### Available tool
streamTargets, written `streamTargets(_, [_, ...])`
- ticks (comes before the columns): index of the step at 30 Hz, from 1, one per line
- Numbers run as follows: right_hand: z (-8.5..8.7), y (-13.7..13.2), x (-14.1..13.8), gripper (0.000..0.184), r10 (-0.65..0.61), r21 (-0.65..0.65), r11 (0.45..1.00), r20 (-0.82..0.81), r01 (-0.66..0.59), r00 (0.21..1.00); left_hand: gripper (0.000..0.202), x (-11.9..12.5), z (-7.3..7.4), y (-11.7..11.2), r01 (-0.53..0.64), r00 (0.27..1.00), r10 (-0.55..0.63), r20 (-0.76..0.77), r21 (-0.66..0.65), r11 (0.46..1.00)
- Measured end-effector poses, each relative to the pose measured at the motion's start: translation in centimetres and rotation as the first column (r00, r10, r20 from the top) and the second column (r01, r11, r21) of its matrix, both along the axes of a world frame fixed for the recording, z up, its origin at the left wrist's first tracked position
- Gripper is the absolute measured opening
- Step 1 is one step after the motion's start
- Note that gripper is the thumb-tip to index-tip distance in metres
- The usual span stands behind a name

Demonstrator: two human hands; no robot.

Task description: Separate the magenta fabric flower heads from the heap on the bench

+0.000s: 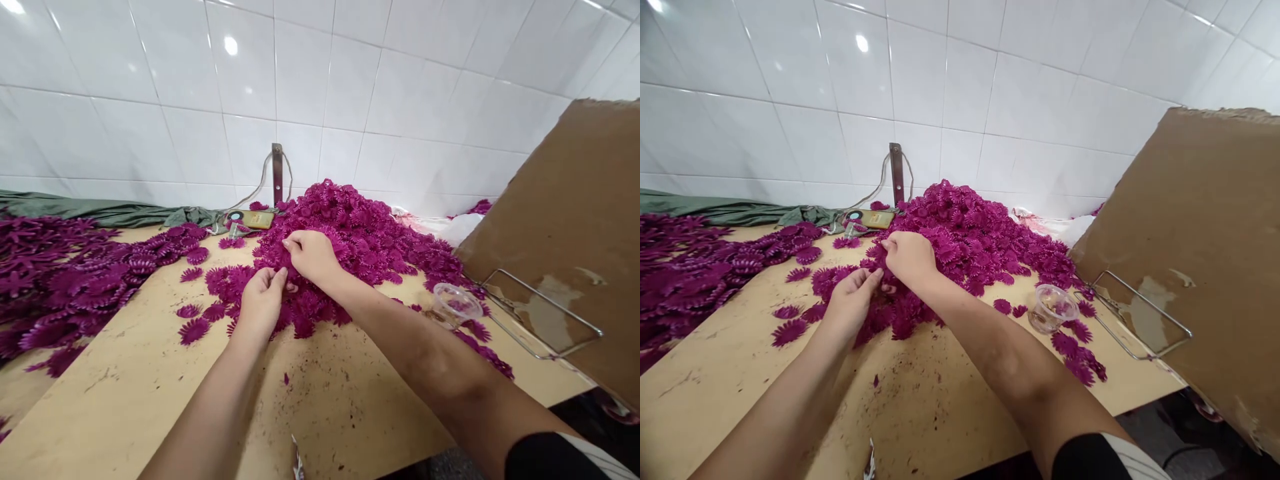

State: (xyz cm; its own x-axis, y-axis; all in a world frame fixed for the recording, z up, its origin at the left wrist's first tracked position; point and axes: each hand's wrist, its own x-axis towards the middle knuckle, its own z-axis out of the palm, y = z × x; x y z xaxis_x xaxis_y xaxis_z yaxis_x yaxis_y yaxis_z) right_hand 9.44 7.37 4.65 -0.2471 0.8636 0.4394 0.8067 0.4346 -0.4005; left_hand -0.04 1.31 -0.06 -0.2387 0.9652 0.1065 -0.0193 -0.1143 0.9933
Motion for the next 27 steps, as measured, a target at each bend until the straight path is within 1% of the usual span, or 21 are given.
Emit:
streamTargets(2, [1.0,1.9,0.3,0.026,-0.081,-0.004,0.997,-0.099,0.081,0.992,0.029,0.0,0.1,-0.4,-0.02,0.999,0.02,-0.04,-0.013,1.0])
streamTargets(3, [1.6,2.7,0.7,0.029,-0.134,-0.037,0.991,-0.164,0.13,0.977,0.029,-0.1,0.1,-0.5,-0.028,0.997,0.026,-0.077,-0.019,0.999])
streamTargets(4, [2.2,3.3,1.2,0.031,-0.171,-0.075,0.984,-0.207,0.159,0.963,0.029,-0.2,0.1,-0.6,-0.033,0.994,0.03,-0.103,-0.023,0.999])
streamTargets(5, [2.7,3.6,1.7,0.031,-0.168,-0.099,0.984,-0.225,0.149,0.96,0.029,-0.3,0.0,-0.7,-0.033,0.994,0.03,-0.105,-0.026,0.999])
streamTargets(6, [3.1,3.5,2.1,0.029,-0.125,-0.127,0.987,-0.231,0.097,0.965,0.03,-0.5,-0.1,-0.6,-0.029,0.996,0.027,-0.082,-0.029,0.999])
streamTargets(7, [3.3,3.1,2.5,0.026,-0.038,-0.162,0.987,-0.225,0.001,0.974,0.031,-0.6,-0.2,-0.5,-0.021,0.999,0.019,-0.045,-0.036,0.999])
streamTargets(8, [3.3,2.4,2.7,0.026,0.079,-0.203,0.971,-0.212,-0.123,0.974,0.033,-0.8,-0.2,-0.4,-0.009,1.0,0.009,-0.01,-0.043,0.999])
streamTargets(10, [2.9,0.7,2.7,0.033,0.314,-0.292,0.888,-0.178,-0.354,0.933,0.036,-0.9,-0.4,-0.1,0.004,1.0,-0.003,0.019,-0.054,0.999])
streamTargets(11, [2.5,0.0,2.5,0.034,0.389,-0.312,0.853,-0.153,-0.418,0.909,0.037,-0.9,-0.4,0.0,0.01,1.0,-0.008,0.021,-0.057,0.998])
streamTargets(12, [2.0,-0.5,2.1,0.028,0.421,-0.309,0.844,-0.122,-0.438,0.899,0.038,-0.9,-0.4,0.0,0.013,1.0,-0.012,0.021,-0.057,0.998])
streamTargets(13, [1.5,-0.8,1.7,0.02,0.412,-0.289,0.86,-0.093,-0.42,0.907,0.038,-0.9,-0.4,0.0,0.016,1.0,-0.015,0.017,-0.056,0.998])
streamTargets(14, [1.1,-0.9,1.3,0.014,0.372,-0.262,0.888,-0.075,-0.378,0.925,0.039,-0.8,-0.3,0.0,0.015,1.0,-0.015,0.009,-0.056,0.998])
streamTargets(16, [0.4,-0.6,0.2,0.021,0.26,-0.23,0.935,-0.071,-0.27,0.963,0.039,-0.8,0.0,0.2,0.006,1.0,-0.007,-0.015,-0.058,0.998])
streamTargets(17, [0.1,-0.2,-0.4,0.025,0.208,-0.231,0.948,-0.078,-0.221,0.975,0.038,-0.9,0.2,0.4,-0.008,1.0,0.006,-0.029,-0.058,0.998])
streamTargets(19, [-0.1,0.6,-1.5,0.027,0.144,-0.249,0.954,-0.099,-0.165,0.985,0.035,-1.0,0.4,0.7,-0.061,0.998,0.059,-0.033,-0.054,0.997])
streamTargets(21, [-0.1,1.5,-2.2,0.027,0.112,-0.259,0.955,-0.13,-0.143,0.985,0.031,-1.1,0.5,0.7,-0.124,0.992,0.123,-0.018,-0.059,0.991])
streamTargets(23, [0.3,2.8,-2.0,0.025,0.04,-0.219,0.972,-0.217,-0.089,0.975,0.025,-1.0,0.6,0.2,-0.136,0.989,0.131,-0.062,-0.079,0.988])
streamTargets(24, [0.7,3.5,-1.5,0.025,-0.023,-0.182,0.983,-0.28,-0.029,0.96,0.023,-0.9,0.5,-0.2,-0.122,0.987,0.112,-0.113,-0.08,0.989])
streamTargets(25, [1.2,4.3,-0.7,0.023,-0.058,-0.127,0.992,-0.345,0.015,0.937,0.021,-0.8,0.6,-0.6,-0.094,0.982,0.079,-0.174,-0.077,0.993])
streamTargets(26, [1.7,5.0,0.3,0.021,-0.061,-0.093,0.995,-0.368,0.029,0.928,0.021,-0.7,0.6,-0.9,-0.073,0.973,0.057,-0.223,-0.064,0.995])
streamTargets(27, [2.3,5.5,1.3,0.02,-0.057,-0.067,0.997,-0.381,0.034,0.923,0.021,-0.5,0.7,-1.2,-0.052,0.97,0.04,-0.239,-0.048,0.997])
